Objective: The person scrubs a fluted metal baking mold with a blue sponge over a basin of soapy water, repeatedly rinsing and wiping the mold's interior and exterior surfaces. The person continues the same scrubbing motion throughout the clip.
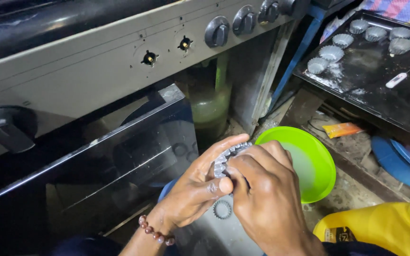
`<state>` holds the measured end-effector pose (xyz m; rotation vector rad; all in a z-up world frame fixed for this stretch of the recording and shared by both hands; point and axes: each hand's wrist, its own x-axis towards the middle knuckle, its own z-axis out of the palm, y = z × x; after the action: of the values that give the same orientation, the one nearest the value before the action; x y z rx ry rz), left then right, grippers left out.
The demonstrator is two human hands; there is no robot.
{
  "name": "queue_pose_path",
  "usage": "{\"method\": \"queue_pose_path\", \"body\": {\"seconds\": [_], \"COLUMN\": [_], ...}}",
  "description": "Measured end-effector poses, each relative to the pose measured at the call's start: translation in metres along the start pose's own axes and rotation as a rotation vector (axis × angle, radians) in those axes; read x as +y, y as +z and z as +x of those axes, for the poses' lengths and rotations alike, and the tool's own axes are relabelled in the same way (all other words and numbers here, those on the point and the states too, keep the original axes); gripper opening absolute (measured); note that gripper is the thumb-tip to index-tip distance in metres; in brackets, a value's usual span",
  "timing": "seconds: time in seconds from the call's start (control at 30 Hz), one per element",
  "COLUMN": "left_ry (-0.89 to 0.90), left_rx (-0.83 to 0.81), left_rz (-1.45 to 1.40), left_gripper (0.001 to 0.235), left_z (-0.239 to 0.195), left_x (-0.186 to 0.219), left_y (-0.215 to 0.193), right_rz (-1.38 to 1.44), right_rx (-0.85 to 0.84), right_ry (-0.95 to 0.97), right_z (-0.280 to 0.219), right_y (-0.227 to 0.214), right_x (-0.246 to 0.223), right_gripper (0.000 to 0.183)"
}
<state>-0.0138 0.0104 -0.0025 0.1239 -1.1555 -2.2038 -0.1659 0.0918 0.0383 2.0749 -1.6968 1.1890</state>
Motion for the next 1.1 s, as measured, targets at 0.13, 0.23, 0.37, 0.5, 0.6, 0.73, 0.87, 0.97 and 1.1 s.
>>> {"method": "queue_pose_path", "body": {"seconds": [0.13, 0.23, 0.37, 0.5, 0.6, 0.73, 0.87, 0.97, 1.1], "left_ry": [0.044, 0.007, -0.009, 0.03, -0.021, -0.001, -0.029, -0.009, -0.026], "left_rx": [0.004, 0.03, 0.048, -0.008, 0.085, 0.048, 0.097, 0.058, 0.028], "left_rz": [0.044, 0.048, -0.026, -0.063, 0.027, -0.021, 0.002, -0.037, -0.156], "left_gripper": [0.098, 0.097, 0.093, 0.09, 0.089, 0.092, 0.092, 0.093, 0.098], "left_z": [0.002, 0.001, 0.0, 0.004, 0.003, 0.004, 0.001, 0.002, 0.002], "left_x": [-0.004, 0.0, 0.0, 0.0, 0.002, 0.002, 0.003, 0.0, 0.001], "left_y": [0.001, 0.004, 0.007, 0.008, 0.01, 0.008, 0.008, 0.006, 0.001], "right_rz": [0.067, 0.205, 0.296, 0.405, 0.274, 0.361, 0.525, 0.587, 0.767], "right_rx": [-0.037, 0.016, 0.062, 0.082, 0.043, 0.078, 0.102, 0.054, 0.154], "right_ry": [-0.048, -0.048, 0.075, 0.338, 0.226, 0.276, 0.483, 0.515, 0.532], "right_z": [0.004, 0.006, 0.003, -0.004, -0.003, -0.005, -0.008, -0.007, 0.0], "right_y": [-0.004, -0.004, -0.004, -0.001, 0.003, 0.005, 0.007, 0.006, -0.007], "right_x": [0.002, 0.002, 0.0, -0.001, 0.002, 0.002, 0.004, 0.01, 0.005], "right_gripper": [0.011, 0.014, 0.008, 0.007, 0.008, 0.012, 0.007, 0.006, 0.01]}}
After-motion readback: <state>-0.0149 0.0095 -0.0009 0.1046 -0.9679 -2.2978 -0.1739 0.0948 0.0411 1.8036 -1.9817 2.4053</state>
